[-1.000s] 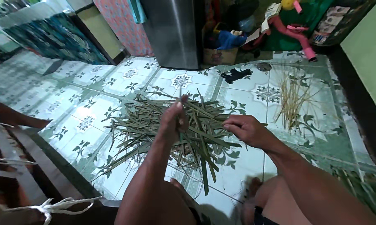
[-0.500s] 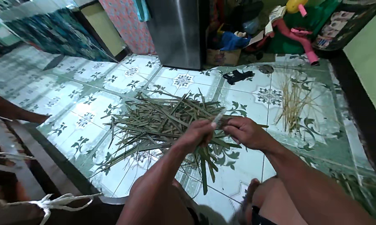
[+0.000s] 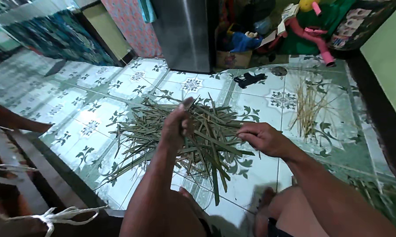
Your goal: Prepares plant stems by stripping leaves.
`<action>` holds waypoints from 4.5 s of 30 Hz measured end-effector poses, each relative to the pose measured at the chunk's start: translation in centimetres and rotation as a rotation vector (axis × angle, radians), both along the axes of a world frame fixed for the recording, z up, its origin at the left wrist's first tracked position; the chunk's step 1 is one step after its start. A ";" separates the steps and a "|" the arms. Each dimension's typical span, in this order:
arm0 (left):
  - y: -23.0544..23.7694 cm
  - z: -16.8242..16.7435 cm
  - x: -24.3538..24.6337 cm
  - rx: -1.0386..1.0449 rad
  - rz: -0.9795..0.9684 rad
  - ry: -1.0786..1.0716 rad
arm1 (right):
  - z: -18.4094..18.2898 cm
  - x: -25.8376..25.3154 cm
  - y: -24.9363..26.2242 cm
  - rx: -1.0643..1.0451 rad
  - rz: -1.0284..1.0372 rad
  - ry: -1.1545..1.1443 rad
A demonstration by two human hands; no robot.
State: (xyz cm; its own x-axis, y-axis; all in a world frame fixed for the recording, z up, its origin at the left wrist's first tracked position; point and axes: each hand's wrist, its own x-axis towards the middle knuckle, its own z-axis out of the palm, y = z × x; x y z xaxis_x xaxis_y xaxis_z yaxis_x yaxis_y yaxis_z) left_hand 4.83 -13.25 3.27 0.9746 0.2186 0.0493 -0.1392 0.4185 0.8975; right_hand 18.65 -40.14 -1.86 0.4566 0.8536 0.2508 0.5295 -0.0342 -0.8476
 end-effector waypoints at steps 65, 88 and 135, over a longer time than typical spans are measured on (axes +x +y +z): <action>2.1 0.1 -4.4 0.051 0.019 -0.061 | -1.6 2.1 -0.9 -0.050 0.085 0.124; 3.3 0.4 -5.2 0.037 0.115 -0.094 | -1.2 3.1 -2.1 -0.052 -0.051 0.069; -5.6 -2.7 -0.5 0.275 -0.204 0.291 | 1.0 -1.9 2.3 -0.096 -0.039 0.393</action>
